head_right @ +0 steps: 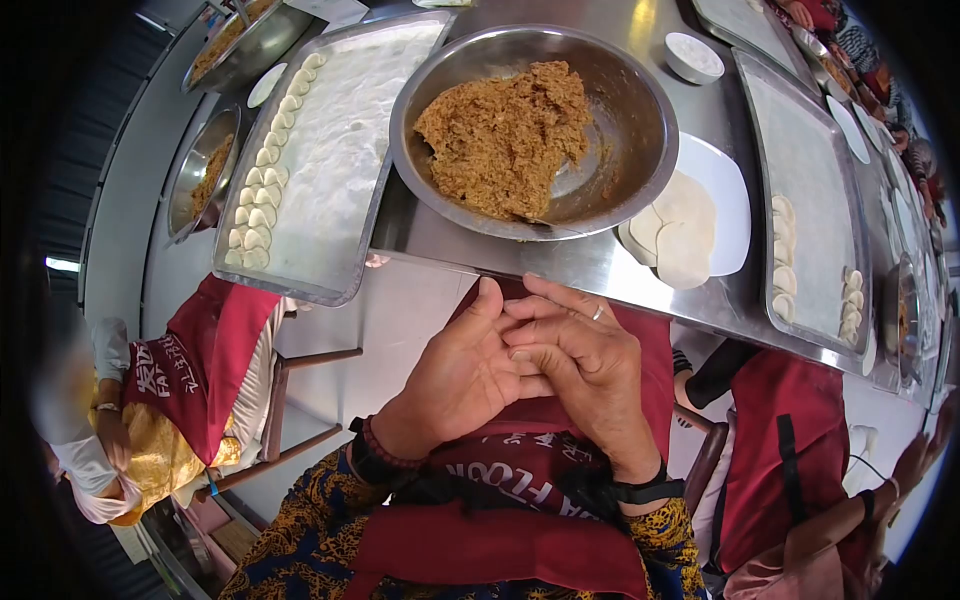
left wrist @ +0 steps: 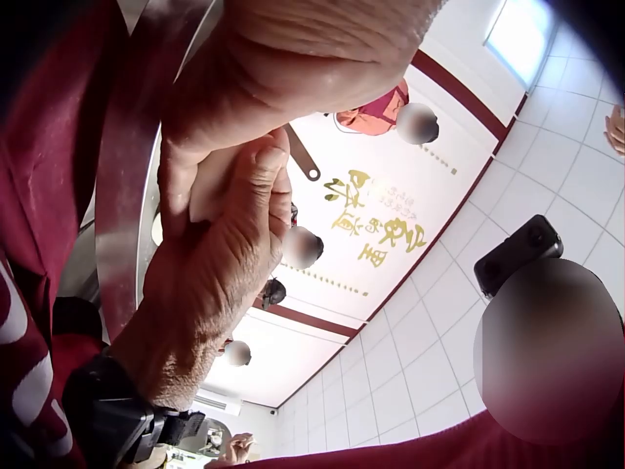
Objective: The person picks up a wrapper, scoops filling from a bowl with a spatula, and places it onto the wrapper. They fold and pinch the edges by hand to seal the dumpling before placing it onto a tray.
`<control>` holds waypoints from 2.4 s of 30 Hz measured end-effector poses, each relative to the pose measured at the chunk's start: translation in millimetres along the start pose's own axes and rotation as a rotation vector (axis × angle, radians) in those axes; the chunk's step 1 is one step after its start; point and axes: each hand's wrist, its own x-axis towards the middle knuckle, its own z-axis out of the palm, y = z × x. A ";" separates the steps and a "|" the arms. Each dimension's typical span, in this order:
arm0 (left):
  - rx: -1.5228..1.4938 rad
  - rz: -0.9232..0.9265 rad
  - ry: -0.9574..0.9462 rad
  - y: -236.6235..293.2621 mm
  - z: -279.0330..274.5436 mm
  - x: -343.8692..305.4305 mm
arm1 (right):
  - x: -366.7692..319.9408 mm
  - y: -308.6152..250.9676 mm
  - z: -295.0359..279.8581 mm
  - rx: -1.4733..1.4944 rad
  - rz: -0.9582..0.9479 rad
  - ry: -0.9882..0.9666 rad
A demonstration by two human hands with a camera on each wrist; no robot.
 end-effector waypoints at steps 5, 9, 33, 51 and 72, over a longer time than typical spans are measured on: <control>-0.002 0.025 0.019 -2.5 -3.9 0.4 | 0.6 -8.8 2.3 0.111 0.088 0.085; -0.061 -0.007 0.060 -1.7 0.9 0.4 | -1.6 -2.5 -0.8 0.188 0.079 0.083; -0.123 0.094 -0.016 -13.5 -7.1 1.8 | -2.4 0.5 2.8 0.129 -0.026 0.178; -0.035 0.096 -0.045 -14.7 -5.1 -2.7 | -5.0 1.4 -6.1 -0.194 -0.243 0.176; -0.277 0.090 -0.058 -24.3 -4.3 2.8 | -6.1 3.4 -9.6 -0.232 -0.282 0.278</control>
